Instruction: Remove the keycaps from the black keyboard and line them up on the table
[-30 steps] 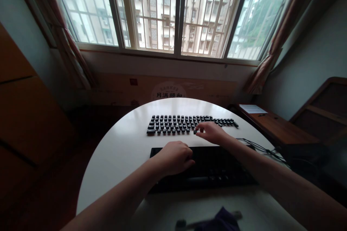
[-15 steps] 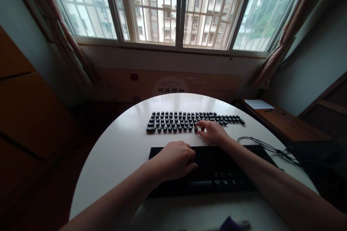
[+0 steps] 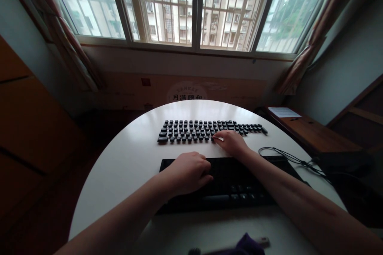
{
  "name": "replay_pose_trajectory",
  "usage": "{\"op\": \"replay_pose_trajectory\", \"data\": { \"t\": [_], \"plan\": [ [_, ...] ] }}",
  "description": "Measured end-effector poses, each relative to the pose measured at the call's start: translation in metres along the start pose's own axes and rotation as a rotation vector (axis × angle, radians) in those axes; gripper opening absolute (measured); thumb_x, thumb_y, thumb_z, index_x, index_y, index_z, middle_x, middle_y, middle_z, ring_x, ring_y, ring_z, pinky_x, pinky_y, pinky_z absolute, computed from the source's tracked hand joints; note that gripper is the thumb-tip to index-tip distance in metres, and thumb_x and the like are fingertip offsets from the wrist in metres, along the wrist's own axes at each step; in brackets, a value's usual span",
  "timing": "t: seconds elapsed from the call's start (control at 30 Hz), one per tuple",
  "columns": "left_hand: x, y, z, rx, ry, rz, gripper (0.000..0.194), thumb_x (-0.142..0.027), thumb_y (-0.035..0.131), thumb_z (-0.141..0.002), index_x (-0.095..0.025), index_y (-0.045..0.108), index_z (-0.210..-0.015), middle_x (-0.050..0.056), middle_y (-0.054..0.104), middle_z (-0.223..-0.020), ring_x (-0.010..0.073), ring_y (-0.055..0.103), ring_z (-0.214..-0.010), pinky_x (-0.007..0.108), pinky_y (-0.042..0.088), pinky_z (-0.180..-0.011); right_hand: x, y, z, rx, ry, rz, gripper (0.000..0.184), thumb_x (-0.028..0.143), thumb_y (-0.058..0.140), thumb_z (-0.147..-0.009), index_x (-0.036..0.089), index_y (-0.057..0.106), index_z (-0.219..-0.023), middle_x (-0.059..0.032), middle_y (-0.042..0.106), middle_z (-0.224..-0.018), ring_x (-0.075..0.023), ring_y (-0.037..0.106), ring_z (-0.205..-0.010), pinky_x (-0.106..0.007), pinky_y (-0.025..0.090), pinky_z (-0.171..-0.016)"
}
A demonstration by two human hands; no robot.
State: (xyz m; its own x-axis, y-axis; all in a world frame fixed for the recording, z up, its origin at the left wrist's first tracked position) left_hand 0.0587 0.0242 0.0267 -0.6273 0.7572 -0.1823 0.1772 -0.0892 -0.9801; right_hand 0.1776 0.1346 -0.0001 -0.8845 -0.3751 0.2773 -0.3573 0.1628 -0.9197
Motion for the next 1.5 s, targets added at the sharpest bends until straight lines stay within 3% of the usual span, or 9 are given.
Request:
{"op": "replay_pose_trajectory", "data": {
  "t": [0.77,0.93,1.1,1.17,1.23,1.3,1.37,1.43,1.5],
  "plan": [
    [-0.002,-0.002,0.0,-0.01,0.006,-0.004,0.019,-0.029,0.067,-0.084,-0.018,0.063,-0.069,0.002,0.065,-0.075,0.0178,0.061,-0.071,0.027,0.041,-0.06,0.005,-0.009,0.002,-0.077,-0.004,0.014,0.023,0.025,0.055,-0.093,0.024,0.073,-0.107,-0.0053,0.075,-0.108,-0.0225,0.069,-0.097,-0.029,0.051,-0.083],
    [0.0,0.001,-0.001,-0.003,0.003,-0.017,0.017,-0.029,0.068,-0.083,-0.018,0.064,-0.07,0.002,0.066,-0.076,0.0179,0.062,-0.072,0.027,0.041,-0.06,0.023,-0.04,0.008,-0.156,-0.059,0.009,0.031,0.034,0.044,-0.1,0.022,0.072,-0.105,-0.0074,0.072,-0.105,-0.0212,0.068,-0.091,-0.028,0.048,-0.081],
    [0.0,0.001,-0.002,0.013,-0.005,-0.029,0.019,-0.03,0.069,-0.083,-0.019,0.062,-0.069,0.002,0.067,-0.077,0.0178,0.061,-0.072,0.026,0.04,-0.06,0.048,-0.109,0.028,-0.357,-0.309,-0.203,0.041,0.038,0.04,-0.102,0.018,0.073,-0.087,-0.0092,0.069,-0.098,-0.0198,0.065,-0.088,-0.031,0.049,-0.082],
    [0.0,0.001,-0.003,0.025,-0.008,-0.027,0.019,-0.03,0.067,-0.084,-0.019,0.062,-0.07,0.002,0.067,-0.078,0.0177,0.061,-0.073,0.026,0.04,-0.061,0.048,-0.132,0.046,-0.413,-0.355,-0.258,0.05,0.046,0.037,-0.102,0.019,0.073,-0.08,-0.009,0.068,-0.099,-0.0222,0.063,-0.095,-0.036,0.048,-0.089],
    [0.0,0.001,-0.003,0.036,-0.015,-0.029,0.018,-0.029,0.066,-0.085,-0.019,0.062,-0.071,0.003,0.067,-0.079,0.018,0.061,-0.074,0.026,0.041,-0.061,0.036,-0.141,0.066,-0.403,-0.285,-0.345,0.059,0.054,0.03,-0.102,0.021,0.074,-0.082,-0.0071,0.067,-0.089,-0.0217,0.063,-0.087,-0.037,0.05,-0.082],
    [0.0,0.001,-0.002,0.041,-0.019,-0.035,0.018,-0.028,0.066,-0.085,-0.018,0.062,-0.071,0.003,0.067,-0.08,0.0184,0.061,-0.075,0.026,0.041,-0.061,0.013,-0.135,0.085,-0.34,-0.113,-0.514,0.067,0.059,0.021,-0.101,0.021,0.072,-0.081,-0.0031,0.059,-0.066,-0.0166,0.058,-0.061,-0.03,0.049,-0.059],
    [-0.001,0.001,-0.002,0.035,-0.012,-0.046,0.018,-0.028,0.065,-0.085,-0.018,0.061,-0.07,0.003,0.067,-0.08,0.0186,0.061,-0.075,0.027,0.042,-0.062,-0.008,-0.113,0.102,-0.225,0.047,-0.725,0.065,0.062,0.023,-0.1,0.021,0.069,-0.081,0.0015,0.047,-0.051,-0.0125,0.047,-0.043,-0.024,0.039,-0.042],
    [-0.006,-0.001,-0.002,0.013,0.004,-0.055,0.018,-0.027,0.065,-0.085,-0.018,0.06,-0.071,0.003,0.066,-0.081,0.0187,0.061,-0.077,0.027,0.043,-0.063,-0.016,-0.091,0.113,-0.114,0.104,-0.941,0.052,0.063,0.038,-0.097,0.02,0.062,-0.079,0.0044,0.045,-0.049,-0.0099,0.043,-0.039,-0.021,0.035,-0.038],
    [-0.014,-0.004,-0.002,-0.022,0.034,-0.044,0.014,-0.026,0.066,-0.086,-0.018,0.061,-0.075,0.003,0.066,-0.083,0.0189,0.061,-0.08,0.027,0.044,-0.065,-0.012,-0.072,0.116,0.028,0.074,-1.111,0.038,0.058,0.057,-0.091,0.02,0.057,-0.083,0.0045,0.053,-0.056,-0.0097,0.049,-0.043,-0.02,0.041,-0.041]
  ]
}}
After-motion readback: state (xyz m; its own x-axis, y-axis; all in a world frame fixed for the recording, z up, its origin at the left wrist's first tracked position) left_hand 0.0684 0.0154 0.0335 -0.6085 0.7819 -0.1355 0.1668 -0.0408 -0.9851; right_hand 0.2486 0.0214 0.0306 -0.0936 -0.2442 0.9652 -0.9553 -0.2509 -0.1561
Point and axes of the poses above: each hand's wrist, its own z-axis away from the middle knuckle, its own y-axis out of the palm, x = y × z, the point moved 9 cm from there along -z, towards the middle knuckle
